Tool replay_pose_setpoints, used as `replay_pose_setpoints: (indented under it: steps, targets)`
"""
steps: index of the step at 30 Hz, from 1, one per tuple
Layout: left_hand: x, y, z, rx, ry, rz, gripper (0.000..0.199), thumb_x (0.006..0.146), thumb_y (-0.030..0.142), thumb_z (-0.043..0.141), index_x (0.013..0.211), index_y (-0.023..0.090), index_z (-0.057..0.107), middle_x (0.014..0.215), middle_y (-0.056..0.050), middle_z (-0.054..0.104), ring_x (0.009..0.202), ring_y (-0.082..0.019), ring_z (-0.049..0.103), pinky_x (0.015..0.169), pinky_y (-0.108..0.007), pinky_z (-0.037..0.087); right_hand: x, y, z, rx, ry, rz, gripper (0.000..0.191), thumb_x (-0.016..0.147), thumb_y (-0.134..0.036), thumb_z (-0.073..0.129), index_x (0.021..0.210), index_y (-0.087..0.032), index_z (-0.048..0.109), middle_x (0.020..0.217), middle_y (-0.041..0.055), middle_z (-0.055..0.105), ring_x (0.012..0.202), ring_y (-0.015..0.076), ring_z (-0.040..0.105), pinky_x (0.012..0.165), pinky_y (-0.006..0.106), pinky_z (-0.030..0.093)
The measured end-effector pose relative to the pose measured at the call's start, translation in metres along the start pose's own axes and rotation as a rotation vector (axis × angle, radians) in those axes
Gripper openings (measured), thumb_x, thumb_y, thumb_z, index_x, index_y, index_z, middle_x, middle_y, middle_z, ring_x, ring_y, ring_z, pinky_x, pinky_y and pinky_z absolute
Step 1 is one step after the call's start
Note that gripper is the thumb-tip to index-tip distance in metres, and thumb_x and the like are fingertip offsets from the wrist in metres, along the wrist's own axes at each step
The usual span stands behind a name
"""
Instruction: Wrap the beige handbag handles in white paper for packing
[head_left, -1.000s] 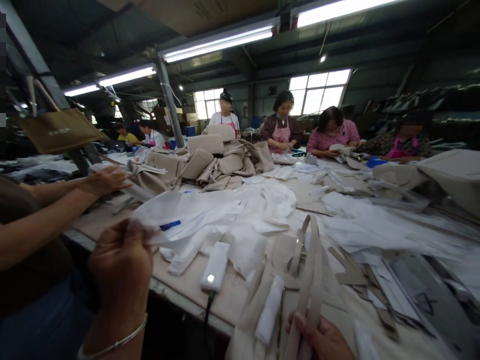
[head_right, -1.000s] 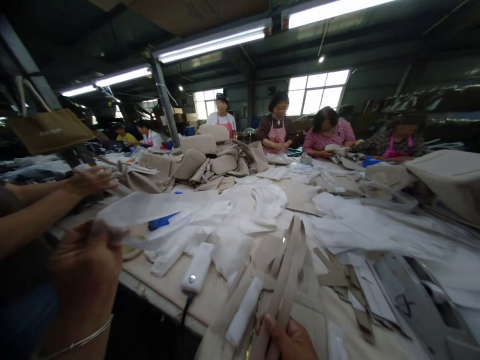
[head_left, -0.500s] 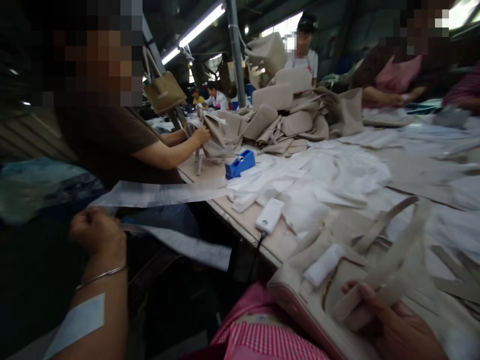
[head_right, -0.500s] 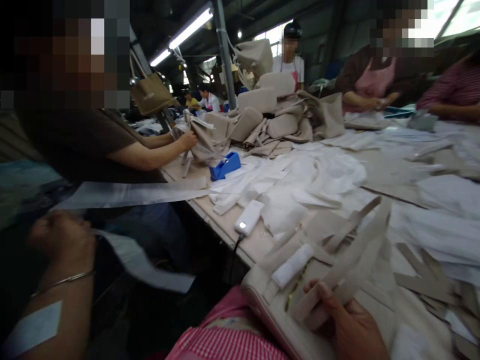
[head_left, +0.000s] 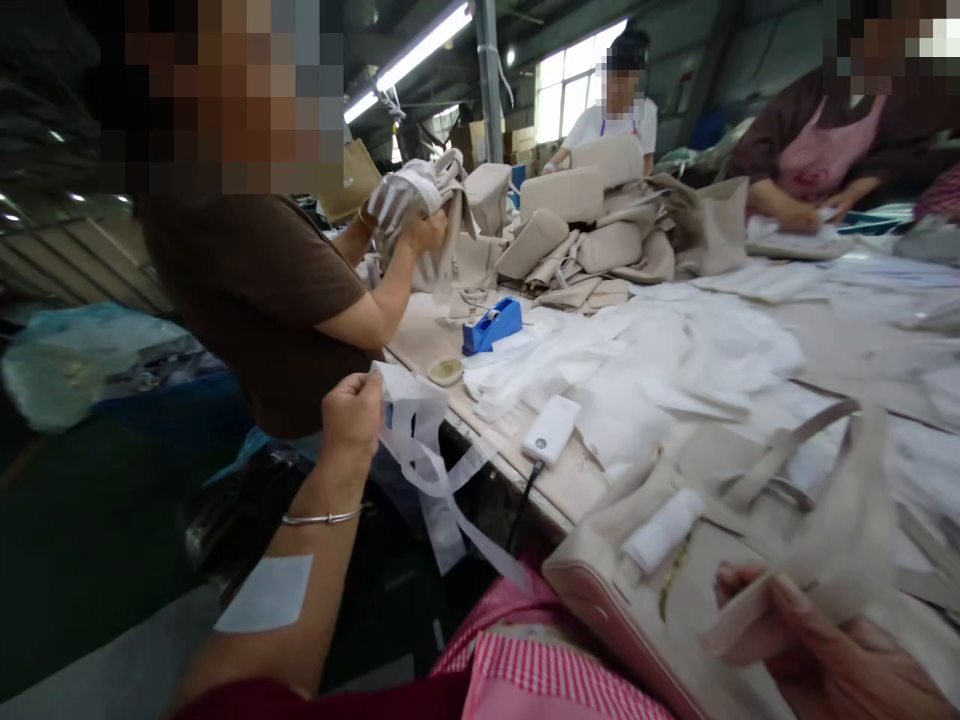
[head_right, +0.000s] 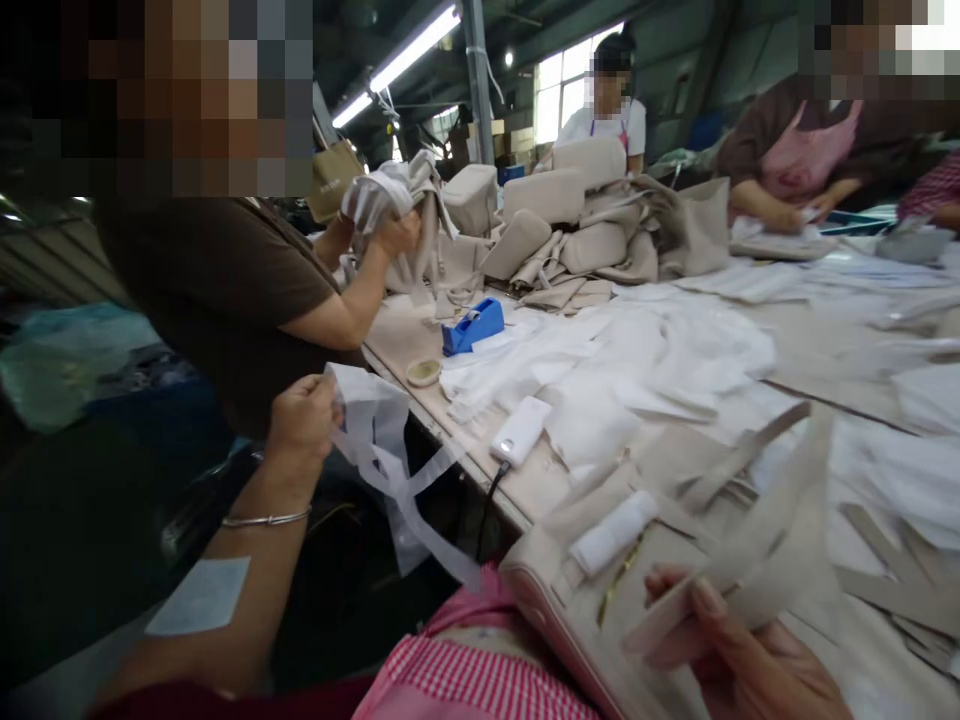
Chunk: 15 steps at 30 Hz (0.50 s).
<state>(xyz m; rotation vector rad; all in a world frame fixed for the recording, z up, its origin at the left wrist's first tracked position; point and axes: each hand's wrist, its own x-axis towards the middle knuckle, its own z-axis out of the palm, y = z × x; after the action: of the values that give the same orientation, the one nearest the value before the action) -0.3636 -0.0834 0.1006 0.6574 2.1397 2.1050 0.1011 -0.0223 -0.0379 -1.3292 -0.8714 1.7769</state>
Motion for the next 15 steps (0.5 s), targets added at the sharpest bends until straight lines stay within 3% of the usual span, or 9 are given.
replay_pose_setpoints:
  steps: [2,4,8,12,15]
  targets:
    - [-0.024,0.006,0.033,-0.154,-0.197,-0.138,0.021,0.066,0.034,0.069,0.062,0.02,0.054,0.043,0.008,0.038,0.034,-0.006,0.032,0.034,-0.017,0.025,-0.018,-0.021,0.024,0.021,0.005,0.043,0.044,0.067,-0.056,0.076,0.09,-0.018,0.077,0.109,0.0137,0.073,0.105,0.0345,0.065,0.082,0.038,0.058]
    - [-0.049,0.011,0.063,-0.226,-0.378,-0.226,0.02,0.063,0.031,0.072,0.065,0.02,0.056,0.046,0.008,0.041,0.034,-0.005,0.032,0.033,-0.016,0.024,-0.031,-0.038,0.044,0.018,-0.08,-0.007,0.047,0.064,-0.055,0.078,0.09,-0.016,0.077,0.108,0.0147,0.072,0.104,0.033,0.064,0.082,0.036,0.056]
    - [-0.093,0.012,0.109,-0.223,-0.627,-0.281,0.025,0.061,0.034,0.077,0.064,0.02,0.057,0.051,0.007,0.045,0.036,-0.004,0.036,0.035,-0.017,0.03,-0.039,-0.052,0.064,-0.04,-0.25,-0.148,0.042,0.074,-0.047,0.075,0.101,-0.015,0.074,0.11,0.0121,0.07,0.084,0.0207,0.063,0.069,0.028,0.051]
    - [-0.128,0.011,0.131,-0.039,-0.851,-0.151,0.022,0.071,0.04,0.072,0.073,0.02,0.064,0.053,0.005,0.051,0.039,-0.007,0.041,0.038,-0.019,0.032,-0.036,-0.062,0.068,-0.049,-0.312,-0.234,0.042,0.081,-0.044,0.07,0.111,-0.016,0.07,0.091,0.007,0.071,0.07,0.0146,0.058,0.063,0.026,0.046]
    - [-0.15,0.015,0.135,0.189,-1.039,0.138,0.021,0.082,0.039,0.063,0.081,0.019,0.069,0.058,0.003,0.059,0.049,-0.011,0.05,0.048,-0.023,0.039,-0.032,-0.074,0.072,-0.124,-0.288,-0.337,0.038,0.082,-0.046,0.068,0.108,-0.018,0.07,0.086,0.0054,0.069,0.075,0.0174,0.059,0.068,0.03,0.049]
